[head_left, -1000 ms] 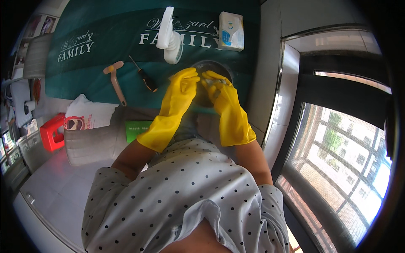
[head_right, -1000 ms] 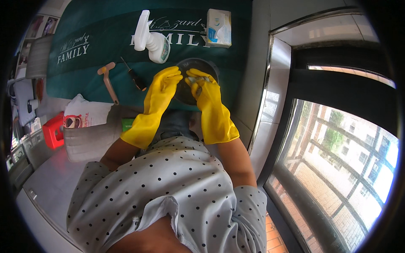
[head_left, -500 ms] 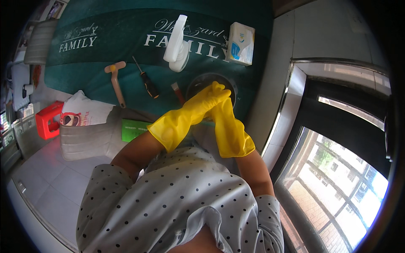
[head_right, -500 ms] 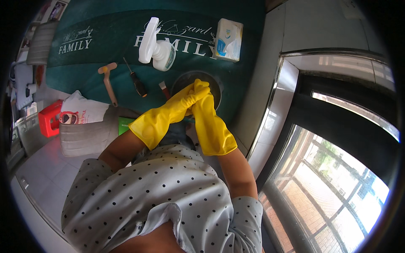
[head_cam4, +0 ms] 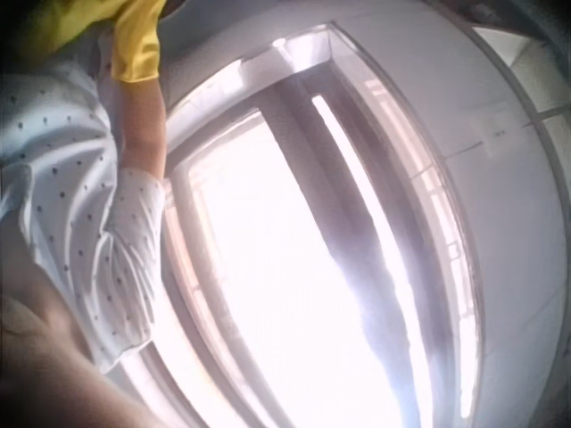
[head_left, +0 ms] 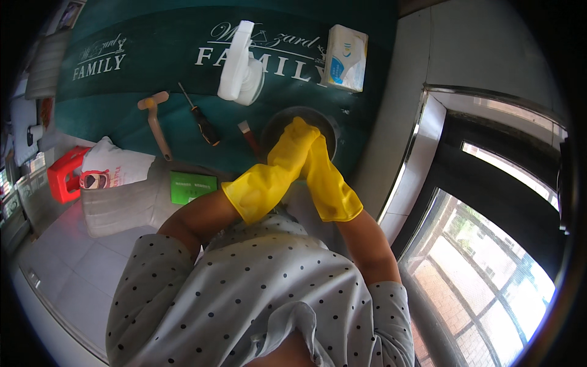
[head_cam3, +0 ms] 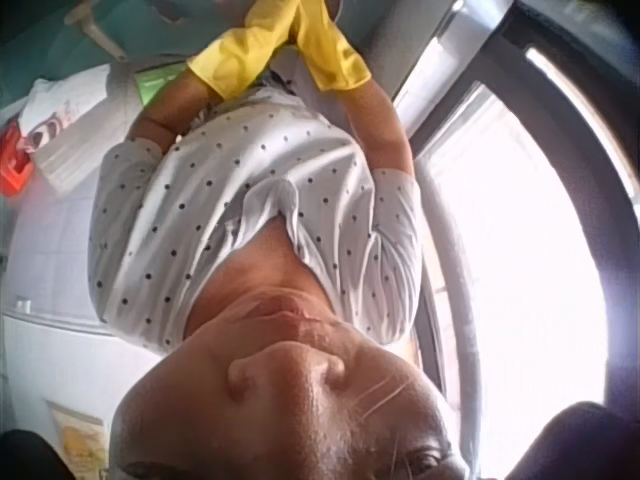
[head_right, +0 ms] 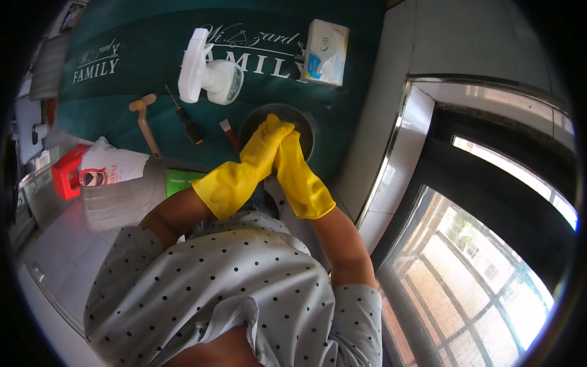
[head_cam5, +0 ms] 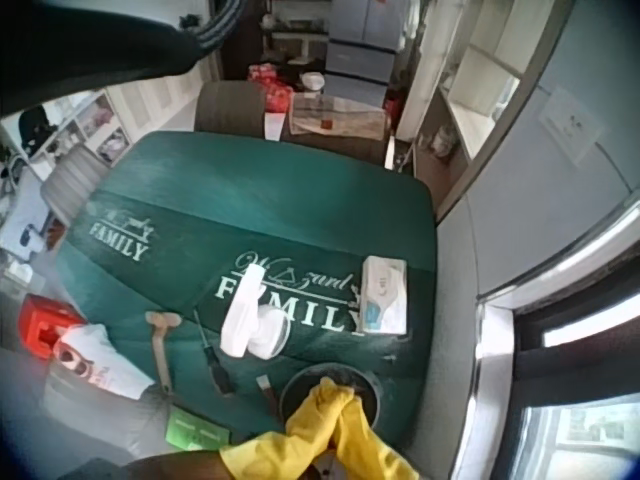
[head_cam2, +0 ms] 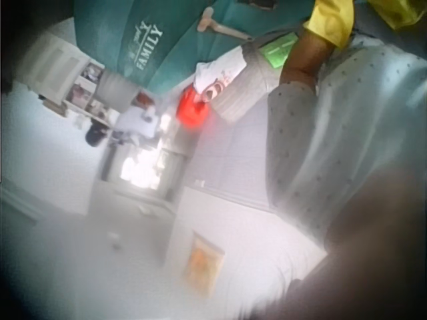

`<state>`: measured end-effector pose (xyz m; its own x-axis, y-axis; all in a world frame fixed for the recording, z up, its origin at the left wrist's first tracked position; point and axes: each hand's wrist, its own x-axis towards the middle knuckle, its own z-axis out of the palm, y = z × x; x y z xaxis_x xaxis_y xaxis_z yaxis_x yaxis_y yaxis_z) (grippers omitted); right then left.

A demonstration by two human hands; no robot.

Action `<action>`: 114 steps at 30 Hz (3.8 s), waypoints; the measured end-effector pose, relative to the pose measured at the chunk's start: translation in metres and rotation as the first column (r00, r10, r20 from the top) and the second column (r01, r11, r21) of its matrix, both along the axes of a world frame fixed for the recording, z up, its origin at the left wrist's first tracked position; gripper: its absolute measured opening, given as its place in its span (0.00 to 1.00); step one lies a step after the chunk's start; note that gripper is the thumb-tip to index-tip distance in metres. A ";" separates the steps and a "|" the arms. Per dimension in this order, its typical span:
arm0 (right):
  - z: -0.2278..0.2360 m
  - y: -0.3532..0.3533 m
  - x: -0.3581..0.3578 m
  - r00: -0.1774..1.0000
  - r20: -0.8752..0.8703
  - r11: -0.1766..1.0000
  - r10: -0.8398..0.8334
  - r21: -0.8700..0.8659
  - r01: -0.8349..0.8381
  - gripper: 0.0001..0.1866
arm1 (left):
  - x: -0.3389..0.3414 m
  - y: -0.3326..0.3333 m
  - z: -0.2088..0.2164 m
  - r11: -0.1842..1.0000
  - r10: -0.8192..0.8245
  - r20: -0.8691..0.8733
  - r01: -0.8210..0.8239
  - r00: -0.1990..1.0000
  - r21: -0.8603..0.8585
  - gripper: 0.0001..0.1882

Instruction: The person cleans the window frame and sill using a cloth and a bucket of water. They repeatedly wipe the metal frame, dip the cloth into the bucket, and wring it out. The person also moves a box of tissues and a spray bottle on a nearby table. Finally, they walk to a cabinet and retrieve a plastic bag containing a white object.

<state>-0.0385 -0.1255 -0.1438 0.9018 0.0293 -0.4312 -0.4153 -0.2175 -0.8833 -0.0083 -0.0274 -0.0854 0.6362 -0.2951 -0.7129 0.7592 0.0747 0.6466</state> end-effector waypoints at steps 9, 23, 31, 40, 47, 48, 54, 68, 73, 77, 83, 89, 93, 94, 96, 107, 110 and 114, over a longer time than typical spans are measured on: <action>0.071 -0.015 -0.015 0.993 0.019 0.967 -0.115 0.231 0.107 0.26 | -0.010 0.045 0.005 0.985 -0.170 0.556 0.126 0.814 0.117 0.24; 0.147 -0.005 -0.033 0.818 -0.428 0.495 -0.384 0.652 0.574 0.29 | -0.019 0.058 0.075 0.880 -0.421 0.836 -0.065 0.351 0.470 0.24; 0.143 -0.002 -0.042 0.836 -0.262 0.288 -0.483 0.854 0.434 0.33 | -0.041 0.065 0.110 0.912 -0.384 0.713 0.121 0.586 0.392 0.19; 0.136 0.008 -0.026 0.863 -0.215 0.200 -0.457 0.920 0.336 0.34 | -0.085 0.040 0.090 0.910 -0.404 0.734 0.162 0.546 0.381 0.15; 0.125 0.015 -0.033 0.735 -0.012 0.374 -0.678 0.856 0.358 0.31 | -0.087 0.045 0.100 0.910 -0.413 0.845 0.121 0.339 0.396 0.20; 0.125 0.015 -0.031 0.735 -0.020 0.355 -0.678 0.867 0.350 0.30 | -0.088 0.044 0.101 0.938 -0.347 0.817 0.156 0.461 0.311 0.20; 0.117 0.012 -0.034 0.770 0.215 0.461 -0.601 0.880 0.114 0.31 | -0.074 0.052 0.119 0.900 -0.387 0.704 0.408 0.596 0.149 0.14; 0.105 0.002 -0.017 0.847 0.015 0.159 -0.532 0.984 0.083 0.30 | -0.081 0.045 0.105 0.889 -0.428 0.630 0.428 0.648 0.163 0.12; 0.109 0.001 -0.015 0.866 0.300 0.761 -0.400 0.636 0.131 0.25 | -0.077 0.047 0.121 0.907 -0.388 0.455 0.419 0.802 0.034 0.18; 0.133 -0.020 -0.014 0.834 -0.025 0.585 -0.551 0.701 0.407 0.22 | -0.067 0.060 0.075 0.984 -0.179 0.303 0.169 0.936 0.058 0.31; 0.207 0.007 -0.039 0.956 0.107 0.945 -0.273 0.214 0.246 0.18 | -0.041 0.073 0.041 0.910 -0.365 0.276 0.279 0.889 0.306 0.29; 0.187 -0.018 -0.036 0.979 0.001 0.963 -0.202 0.183 0.198 0.18 | -0.024 0.060 0.053 0.912 -0.406 0.140 0.411 0.903 -0.009 0.26; 0.169 -0.052 -0.015 0.901 -0.090 0.902 -0.425 0.048 0.430 0.17 | 0.004 0.041 0.076 0.896 -0.274 0.087 0.287 0.958 -0.340 0.22; 0.164 -0.068 -0.003 0.888 -0.049 0.887 -0.458 0.049 0.460 0.16 | 0.012 0.037 0.077 0.896 -0.240 0.146 0.276 0.960 -0.347 0.22; 0.169 -0.096 0.033 0.865 0.077 0.855 -0.496 -0.132 0.502 0.15 | 0.033 0.032 0.085 0.922 -0.181 0.237 0.249 0.954 -0.296 0.20; 0.080 -0.186 0.240 0.994 0.083 0.604 -0.068 -0.790 0.108 0.16 | 0.136 -0.031 0.043 0.775 -0.550 0.701 -0.035 0.455 0.631 0.19; 0.047 -0.186 0.244 0.989 0.143 0.525 -0.020 -0.841 0.132 0.15 | 0.146 -0.048 0.047 0.796 -0.454 0.535 0.055 0.713 0.602 0.29; 0.050 -0.195 0.260 0.999 0.027 0.580 -0.017 -0.814 0.032 0.15 | 0.148 -0.057 0.027 0.643 -0.647 0.405 0.177 0.646 0.745 0.51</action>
